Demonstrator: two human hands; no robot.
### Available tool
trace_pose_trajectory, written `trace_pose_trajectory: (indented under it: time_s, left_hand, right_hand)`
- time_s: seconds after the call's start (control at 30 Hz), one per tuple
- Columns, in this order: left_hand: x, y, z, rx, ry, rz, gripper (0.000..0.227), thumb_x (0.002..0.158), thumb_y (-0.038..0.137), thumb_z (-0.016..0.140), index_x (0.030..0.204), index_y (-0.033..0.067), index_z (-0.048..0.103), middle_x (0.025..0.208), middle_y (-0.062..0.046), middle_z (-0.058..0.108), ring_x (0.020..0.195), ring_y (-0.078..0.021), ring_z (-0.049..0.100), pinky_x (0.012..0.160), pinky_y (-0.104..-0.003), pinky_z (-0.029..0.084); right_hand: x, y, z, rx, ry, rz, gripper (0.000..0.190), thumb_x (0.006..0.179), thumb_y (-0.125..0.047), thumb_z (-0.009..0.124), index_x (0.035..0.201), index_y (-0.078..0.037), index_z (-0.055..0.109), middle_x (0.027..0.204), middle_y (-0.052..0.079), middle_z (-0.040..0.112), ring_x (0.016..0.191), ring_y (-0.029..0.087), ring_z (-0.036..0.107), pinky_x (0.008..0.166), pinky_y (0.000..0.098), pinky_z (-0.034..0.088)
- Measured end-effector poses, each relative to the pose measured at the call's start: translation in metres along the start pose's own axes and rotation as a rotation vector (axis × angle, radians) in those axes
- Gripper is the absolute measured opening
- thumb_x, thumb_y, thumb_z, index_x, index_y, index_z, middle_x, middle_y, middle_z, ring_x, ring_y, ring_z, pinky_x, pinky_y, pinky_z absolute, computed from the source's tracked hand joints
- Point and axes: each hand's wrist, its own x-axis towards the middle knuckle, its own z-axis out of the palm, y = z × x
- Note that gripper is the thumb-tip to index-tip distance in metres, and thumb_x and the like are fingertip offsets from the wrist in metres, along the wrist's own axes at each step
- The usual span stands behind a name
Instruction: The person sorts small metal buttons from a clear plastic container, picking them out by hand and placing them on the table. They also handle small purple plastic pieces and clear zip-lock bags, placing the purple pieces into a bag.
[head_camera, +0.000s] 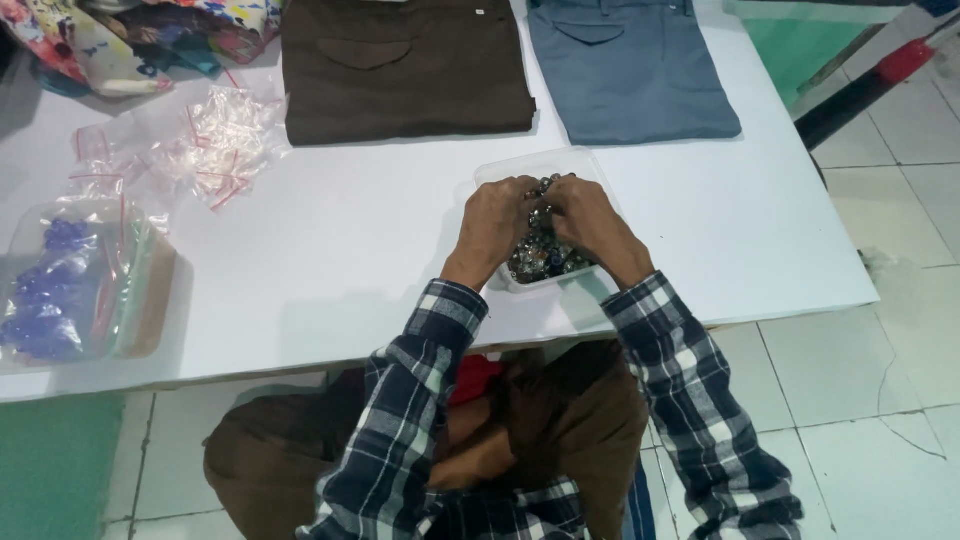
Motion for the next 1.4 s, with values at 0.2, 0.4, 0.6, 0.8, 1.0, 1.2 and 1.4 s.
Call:
trace_pose_trajectory:
  time_s: [0.2, 0.4, 0.6, 0.8, 1.0, 1.2, 1.4]
  left_hand:
    - [-0.006, 0.0, 0.002, -0.007, 0.01, -0.026, 0.025, 0.093, 0.004, 0.063, 0.115, 0.0142, 0.07, 0.087, -0.009, 0.076, 0.084, -0.0287, 0.075, 0.077, -0.04, 0.064]
    - [-0.004, 0.014, -0.014, -0.214, 0.043, -0.02, 0.026, 0.09, 0.006, 0.069, 0.113, 0.0163, 0.072, 0.089, -0.01, 0.077, 0.088, -0.0316, 0.075, 0.083, -0.041, 0.061]
    - [0.0, 0.017, -0.028, -0.364, 0.007, -0.004, 0.025, 0.087, 0.005, 0.072, 0.108, 0.0171, 0.075, 0.09, -0.011, 0.078, 0.093, -0.0333, 0.074, 0.086, -0.046, 0.06]
    - [0.0, 0.013, -0.025, -0.418, -0.012, -0.03, 0.025, 0.084, 0.007, 0.071, 0.104, 0.0207, 0.076, 0.088, -0.005, 0.078, 0.091, -0.0291, 0.075, 0.087, -0.042, 0.059]
    - [-0.006, 0.018, -0.035, -0.53, -0.064, -0.023, 0.026, 0.083, 0.005, 0.07, 0.103, 0.02, 0.078, 0.091, -0.01, 0.077, 0.094, -0.0305, 0.074, 0.086, -0.043, 0.058]
    - [-0.009, 0.021, -0.051, -0.596, -0.131, 0.001, 0.032, 0.079, 0.001, 0.074, 0.109, 0.0106, 0.077, 0.097, -0.017, 0.077, 0.099, -0.033, 0.073, 0.089, -0.044, 0.058]
    - [-0.011, 0.027, -0.045, -0.496, -0.066, 0.01, 0.026, 0.08, 0.003, 0.077, 0.102, 0.0151, 0.078, 0.089, -0.011, 0.078, 0.094, -0.0333, 0.074, 0.087, -0.042, 0.057]
  right_hand:
    - [0.005, 0.012, 0.016, 0.075, -0.026, 0.038, 0.029, 0.089, -0.005, 0.064, 0.114, -0.012, 0.077, 0.108, 0.016, 0.074, 0.107, 0.036, 0.068, 0.098, 0.0413, 0.054]
    - [-0.019, -0.02, -0.045, 0.824, 0.054, 0.14, 0.024, 0.096, -0.016, 0.07, 0.116, -0.005, 0.074, 0.102, 0.02, 0.074, 0.097, 0.024, 0.07, 0.083, 0.0351, 0.061]
    - [-0.022, -0.013, -0.041, 1.12, 0.055, 0.218, 0.026, 0.089, -0.009, 0.075, 0.113, 0.002, 0.072, 0.103, 0.021, 0.073, 0.096, 0.026, 0.072, 0.084, 0.0334, 0.064]
    - [-0.028, -0.022, -0.046, 1.113, 0.05, 0.18, 0.029, 0.087, -0.009, 0.078, 0.113, 0.002, 0.073, 0.098, 0.019, 0.073, 0.096, 0.022, 0.07, 0.082, 0.0346, 0.064]
    - [-0.038, -0.02, -0.048, 1.076, 0.048, 0.155, 0.033, 0.078, -0.005, 0.084, 0.108, 0.002, 0.074, 0.088, 0.015, 0.071, 0.088, 0.019, 0.071, 0.077, 0.0314, 0.065]
    - [-0.04, -0.025, -0.048, 1.082, 0.073, 0.161, 0.034, 0.076, -0.005, 0.086, 0.106, 0.003, 0.073, 0.088, 0.016, 0.07, 0.087, 0.019, 0.072, 0.078, 0.0285, 0.064]
    - [-0.039, -0.022, -0.043, 1.101, 0.065, 0.207, 0.029, 0.082, -0.009, 0.083, 0.107, 0.003, 0.073, 0.09, 0.018, 0.072, 0.089, 0.021, 0.073, 0.08, 0.0315, 0.064]
